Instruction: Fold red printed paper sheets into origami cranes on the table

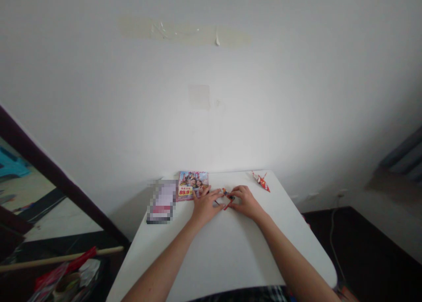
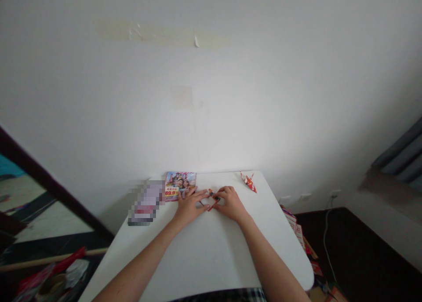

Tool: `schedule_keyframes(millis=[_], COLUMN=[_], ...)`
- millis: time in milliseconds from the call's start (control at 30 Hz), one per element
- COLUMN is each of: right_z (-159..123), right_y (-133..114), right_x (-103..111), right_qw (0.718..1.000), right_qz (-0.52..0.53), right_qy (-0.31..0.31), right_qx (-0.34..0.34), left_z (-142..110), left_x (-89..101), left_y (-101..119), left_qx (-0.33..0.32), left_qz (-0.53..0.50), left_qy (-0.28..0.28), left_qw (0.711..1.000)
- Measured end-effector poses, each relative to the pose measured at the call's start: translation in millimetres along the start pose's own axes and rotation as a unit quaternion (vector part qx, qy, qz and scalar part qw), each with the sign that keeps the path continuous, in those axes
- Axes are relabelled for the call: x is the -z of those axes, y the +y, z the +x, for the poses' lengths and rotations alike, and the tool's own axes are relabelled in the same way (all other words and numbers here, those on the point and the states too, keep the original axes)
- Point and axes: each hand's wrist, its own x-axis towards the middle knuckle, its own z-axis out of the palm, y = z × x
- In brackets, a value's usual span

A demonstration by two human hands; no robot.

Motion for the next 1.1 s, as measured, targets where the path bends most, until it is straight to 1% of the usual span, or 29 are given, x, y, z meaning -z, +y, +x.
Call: schedule_keyframes(millis=[167,500,667,933,1100], right_z=[-1,0,0,-1,-1], right_y=[1,1,-4,-18,-21], right_x=[-2,-2,1,2,2], right_qw=[1.0,0.999,0.999,0.997,0.996], right_qz=[-0.006,-0.013,-0.018,-0.044,-0.042], right_qy=[0.006,-0.018,-0.029,-0.021,-0.03], right_qx=[-0.012,-0.023,-0.038,-0.059,-0.072], left_z=[0,1,1,1,0], left_x=[1.4,0.7,2.2,3.4,2.4], left_y=[2,0,0,1,0], left_qx=[-0.006,-0.001,0.003,0.008,0.0], left_qz=[-0.004,-0.001,0.001,0.01,0.032], left_qy=[-0.001,-0.006,-0.015,-0.023,-0.028], left_qw=[1.0,1.0,1.0,1.0,0.999])
